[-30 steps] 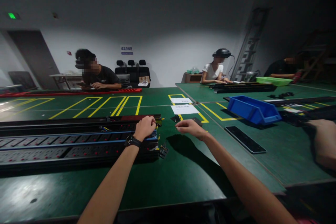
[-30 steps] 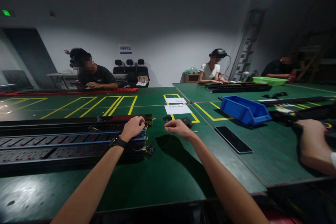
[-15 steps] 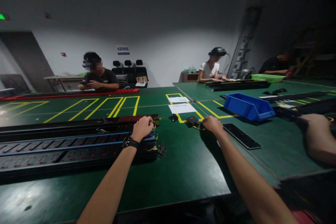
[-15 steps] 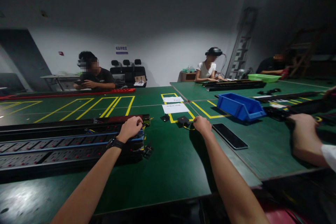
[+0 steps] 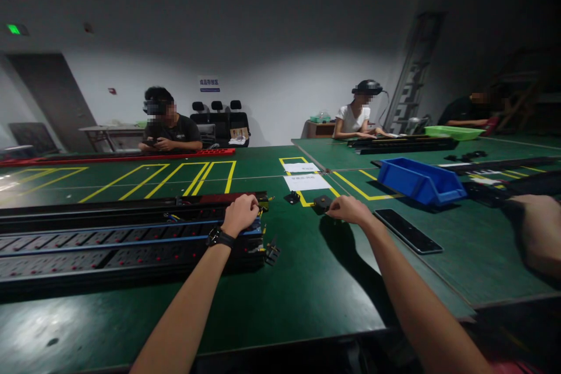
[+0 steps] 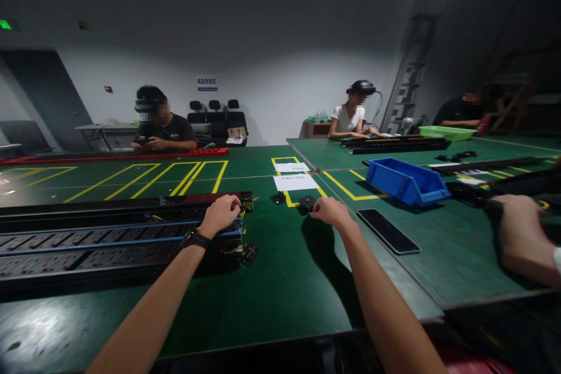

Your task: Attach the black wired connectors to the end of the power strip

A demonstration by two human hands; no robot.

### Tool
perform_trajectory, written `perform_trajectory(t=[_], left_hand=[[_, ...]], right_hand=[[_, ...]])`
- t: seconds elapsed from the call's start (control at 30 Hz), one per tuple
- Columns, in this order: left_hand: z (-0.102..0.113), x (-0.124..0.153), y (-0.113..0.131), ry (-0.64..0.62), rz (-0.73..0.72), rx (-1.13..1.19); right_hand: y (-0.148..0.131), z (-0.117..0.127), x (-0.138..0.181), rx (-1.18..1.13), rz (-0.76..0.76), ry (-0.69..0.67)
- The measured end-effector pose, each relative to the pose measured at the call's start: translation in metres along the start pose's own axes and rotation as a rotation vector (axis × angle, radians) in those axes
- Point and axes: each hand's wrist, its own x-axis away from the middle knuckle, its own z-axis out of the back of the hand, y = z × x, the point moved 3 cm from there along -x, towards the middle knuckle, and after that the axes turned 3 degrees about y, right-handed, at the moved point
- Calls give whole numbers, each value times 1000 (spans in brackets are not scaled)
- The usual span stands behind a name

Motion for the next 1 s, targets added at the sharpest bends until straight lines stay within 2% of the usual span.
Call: perform_trajectory(t=[0.2, 0.4, 0.63, 0.7, 0.87, 1.0], left_hand=[[-1, 0, 0, 5, 0, -10], [-2, 0, 0, 11, 10, -18], [5, -1, 4, 23, 6, -4], [11, -1, 7, 19, -4, -19], [26, 8, 20, 3, -85, -50], [31, 26, 35, 29, -170, -26]], right_hand=[[-6, -5, 2, 63, 9, -104], [-17, -10, 1, -189, 290, -294], [-56, 0, 16, -382, 468, -297], [-64, 0, 17, -377, 484, -264], [-74, -11, 9, -137, 340, 15], [-80, -27, 8, -34, 295, 84]])
